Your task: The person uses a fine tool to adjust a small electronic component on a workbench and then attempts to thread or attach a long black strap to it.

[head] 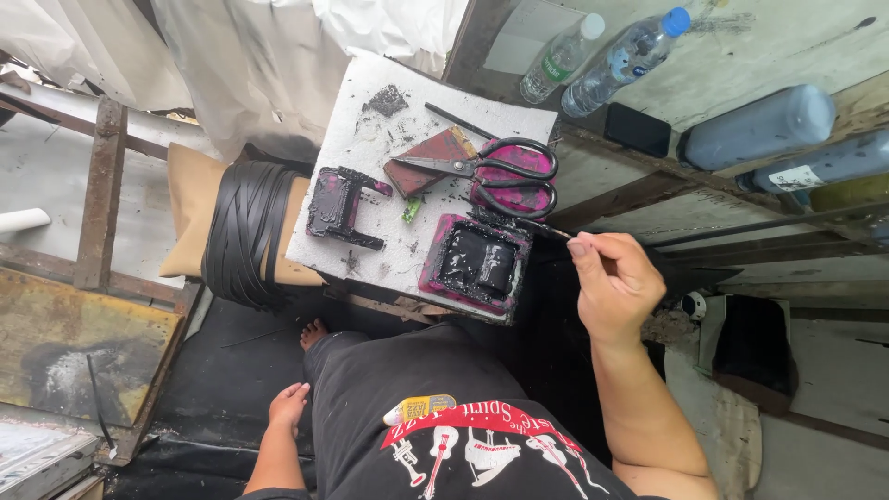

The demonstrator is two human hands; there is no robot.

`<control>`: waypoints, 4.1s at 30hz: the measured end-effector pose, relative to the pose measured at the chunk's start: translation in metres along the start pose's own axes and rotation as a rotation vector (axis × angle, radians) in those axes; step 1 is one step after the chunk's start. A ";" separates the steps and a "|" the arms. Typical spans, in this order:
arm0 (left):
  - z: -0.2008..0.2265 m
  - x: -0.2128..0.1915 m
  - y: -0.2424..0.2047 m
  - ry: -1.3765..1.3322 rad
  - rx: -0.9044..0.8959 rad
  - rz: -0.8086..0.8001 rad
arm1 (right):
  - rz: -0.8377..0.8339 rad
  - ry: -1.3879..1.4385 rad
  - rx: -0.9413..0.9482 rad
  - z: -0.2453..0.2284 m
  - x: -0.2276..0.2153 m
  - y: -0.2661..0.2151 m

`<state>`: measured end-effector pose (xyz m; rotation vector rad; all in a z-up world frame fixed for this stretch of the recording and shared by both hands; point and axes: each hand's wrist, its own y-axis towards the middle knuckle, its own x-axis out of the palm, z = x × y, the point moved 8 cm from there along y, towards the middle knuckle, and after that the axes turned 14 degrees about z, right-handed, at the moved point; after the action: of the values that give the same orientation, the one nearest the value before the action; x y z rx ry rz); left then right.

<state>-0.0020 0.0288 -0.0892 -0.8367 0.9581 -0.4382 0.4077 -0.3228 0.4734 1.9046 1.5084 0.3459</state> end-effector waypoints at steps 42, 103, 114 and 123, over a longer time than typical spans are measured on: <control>0.000 -0.001 0.010 -0.039 0.007 0.024 | -0.396 -0.091 0.224 0.074 0.046 -0.021; 0.417 -0.162 -0.378 -0.099 1.798 0.496 | -0.119 -0.108 -0.183 0.022 -0.013 -0.021; 0.416 -0.161 -0.395 -0.107 2.103 0.769 | -0.129 -0.072 -0.195 0.013 -0.014 -0.018; 0.442 -0.190 -0.462 0.108 2.087 0.800 | -0.135 -0.032 -0.439 -0.048 -0.002 -0.011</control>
<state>0.2873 0.0573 0.5116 1.4156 0.4034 -0.5018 0.3712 -0.3073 0.5020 1.4517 1.3950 0.5327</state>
